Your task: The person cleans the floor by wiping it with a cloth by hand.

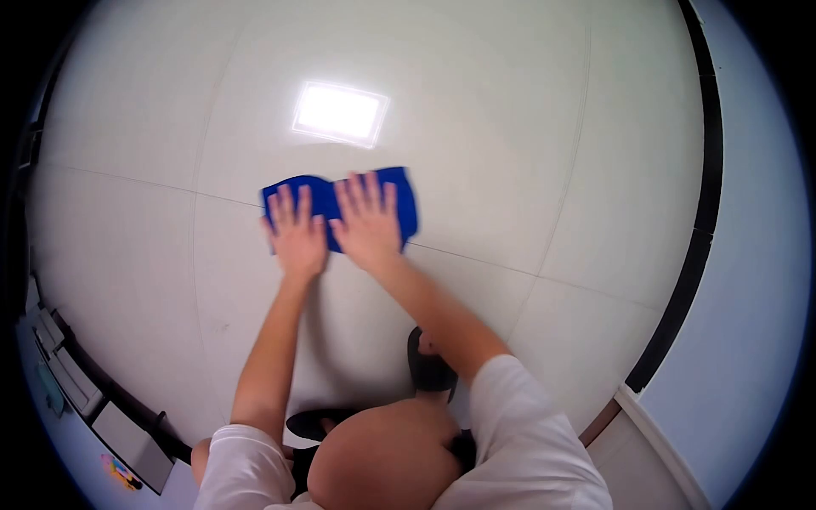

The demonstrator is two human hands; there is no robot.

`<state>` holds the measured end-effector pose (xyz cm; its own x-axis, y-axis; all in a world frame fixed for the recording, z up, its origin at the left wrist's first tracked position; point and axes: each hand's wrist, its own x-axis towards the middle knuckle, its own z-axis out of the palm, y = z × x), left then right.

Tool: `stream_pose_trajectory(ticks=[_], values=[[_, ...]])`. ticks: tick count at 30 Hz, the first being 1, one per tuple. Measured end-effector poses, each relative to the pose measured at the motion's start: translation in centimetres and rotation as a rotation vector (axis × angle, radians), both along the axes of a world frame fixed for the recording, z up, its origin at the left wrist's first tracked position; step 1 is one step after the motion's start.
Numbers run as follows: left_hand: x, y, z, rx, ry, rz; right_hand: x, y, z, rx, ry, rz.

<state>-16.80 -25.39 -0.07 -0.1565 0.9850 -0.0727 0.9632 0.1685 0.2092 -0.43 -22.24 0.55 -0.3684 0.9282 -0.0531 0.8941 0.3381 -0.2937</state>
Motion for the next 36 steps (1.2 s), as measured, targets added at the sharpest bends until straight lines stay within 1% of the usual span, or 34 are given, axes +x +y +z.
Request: stream_pose_trajectory(ticks=[1,2,3,4,5,7,8,9,10,11,13,15,17,19,22,25,27,29,31,33,34,36], values=[[-5.6,-0.5,-0.4,-0.014,0.035,0.058,-5.1,1.0,0.1,-0.016,0.044,0.087],[0.0,-4.9,-2.0,-0.046,0.091,0.117,0.7,-2.1,-1.8,0.016,0.082,0.183],[-0.4,-8.5,-3.8,-0.047,0.125,0.178,0.2,-4.3,-3.2,0.047,0.104,0.285],[-4.4,-9.0,-4.1,-0.093,0.125,0.255,-4.3,-4.1,-3.4,0.056,0.104,0.341],[-4.1,-10.7,-5.4,-0.099,0.120,0.305,-4.2,-5.2,-4.3,0.069,0.113,0.397],[-11.9,-7.3,-4.3,-0.135,0.052,0.416,-12.9,-1.5,-3.0,0.082,0.114,0.449],[-15.7,-4.8,-4.0,-0.172,0.003,0.482,-16.9,1.0,-2.6,0.113,0.074,0.469],[-9.4,-1.9,-3.4,-0.192,0.010,0.508,-10.3,3.3,-2.5,0.117,0.074,0.434],[-6.6,-0.7,-3.9,-0.190,-0.013,0.538,-7.6,4.7,-2.9,0.126,0.072,0.390],[-5.7,0.6,-3.5,-0.181,-0.045,0.579,-7.3,6.0,-2.8,0.140,0.062,0.358],[-3.4,3.0,-2.6,-0.179,-0.042,0.501,-5.0,8.6,-2.4,0.135,0.043,0.308],[-0.2,5.1,-2.6,-0.156,0.011,0.374,-0.7,10.4,-1.8,0.161,0.077,0.227],[5.2,6.8,-1.2,-0.121,0.010,0.231,5.1,11.1,-1.4,0.229,0.055,0.128],[11.7,7.3,-1.4,0.024,-0.028,0.055,12.8,10.2,-1.0,0.245,-0.003,0.034],[21.4,5.1,-0.1,0.070,-0.171,-0.157,23.3,5.3,-0.2,0.220,-0.092,-0.145],[28.3,-0.1,0.5,0.027,-0.329,-0.353,31.0,-4.5,-0.2,0.099,-0.151,-0.319],[29.6,-4.4,0.9,-0.024,-0.396,-0.478,32.3,-11.9,0.4,-0.006,-0.163,-0.424],[29.2,-9.4,0.6,-0.063,-0.437,-0.538,32.1,-18.5,-0.3,-0.034,-0.178,-0.466],[27.9,-12.0,0.6,-0.091,-0.452,-0.561,30.3,-22.0,-0.5,-0.056,-0.185,-0.506],[26.0,-13.7,0.9,-0.118,-0.451,-0.550,28.9,-21.9,-0.5,-0.012,-0.196,-0.497],[25.2,-13.8,0.6,-0.092,-0.445,-0.554,28.4,-21.6,-0.5,0.012,-0.203,-0.492],[24.0,-12.5,0.6,-0.112,-0.419,-0.549,27.3,-19.2,-0.6,-0.021,-0.199,-0.433]])
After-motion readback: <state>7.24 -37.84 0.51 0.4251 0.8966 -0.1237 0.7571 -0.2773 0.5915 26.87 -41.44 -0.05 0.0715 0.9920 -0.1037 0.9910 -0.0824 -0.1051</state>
